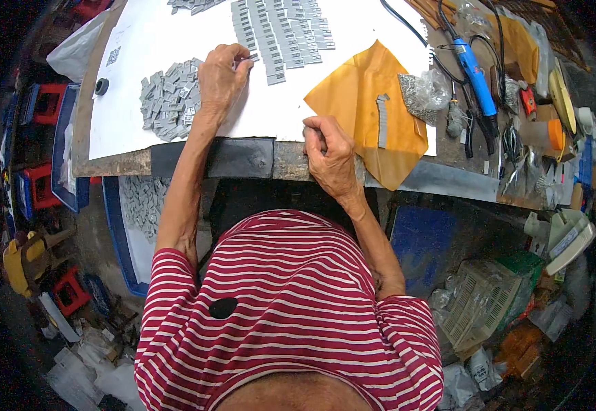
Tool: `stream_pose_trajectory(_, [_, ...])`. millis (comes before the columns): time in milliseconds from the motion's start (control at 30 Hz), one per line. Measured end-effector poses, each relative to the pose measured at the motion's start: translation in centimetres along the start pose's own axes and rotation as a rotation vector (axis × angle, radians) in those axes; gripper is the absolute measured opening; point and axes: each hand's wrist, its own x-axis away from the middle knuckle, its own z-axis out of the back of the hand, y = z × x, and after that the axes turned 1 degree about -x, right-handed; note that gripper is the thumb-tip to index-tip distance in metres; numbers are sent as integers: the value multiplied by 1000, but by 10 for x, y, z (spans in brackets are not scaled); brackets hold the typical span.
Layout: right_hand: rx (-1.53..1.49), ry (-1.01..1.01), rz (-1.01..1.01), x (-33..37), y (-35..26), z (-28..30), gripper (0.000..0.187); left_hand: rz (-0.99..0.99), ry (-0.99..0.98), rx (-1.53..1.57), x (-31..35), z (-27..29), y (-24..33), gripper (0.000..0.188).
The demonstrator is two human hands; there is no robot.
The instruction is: The recorder is inspecting and organizing small grey components on a workbench.
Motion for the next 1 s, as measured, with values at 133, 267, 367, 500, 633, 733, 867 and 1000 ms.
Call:
stream_pose_trajectory(133, [-7, -12, -32, 0, -3, 1, 9, -103, 69, -61, -6, -1, -1, 11])
stream_pose_trajectory(267, [-14, -6, -16, 0, -1, 1, 9, -102, 101, -105, -6, -3, 0, 10])
stream_pose_trajectory(367, [-18, -9, -36, 2, -1, 2, 9, -109, 113, -136, -6, -2, 1, 10])
stream_pose_trajectory(500, [-4, 14, -42, 2, -3, 2, 8, -24, 44, -49, -7, -7, -3, 10])
stream_pose_trajectory(633, [45, 0, 30, 0, -4, 2, 7, -46, 50, -52, -5, -2, -7, 8])
stream_pose_trajectory(733, [-51, 4, -7, 3, -11, 12, 8, -106, 74, -8, -2, 2, -1, 10])
stream_pose_trajectory(867, [-49, 53, -109, -9, -26, 40, 11, -79, 41, 145, 9, 19, 15, 11])
stream_pose_trajectory(1000, [211, 223, -35, -39, 10, 75, 12, -73, 52, 271, 34, 38, 34, 10])
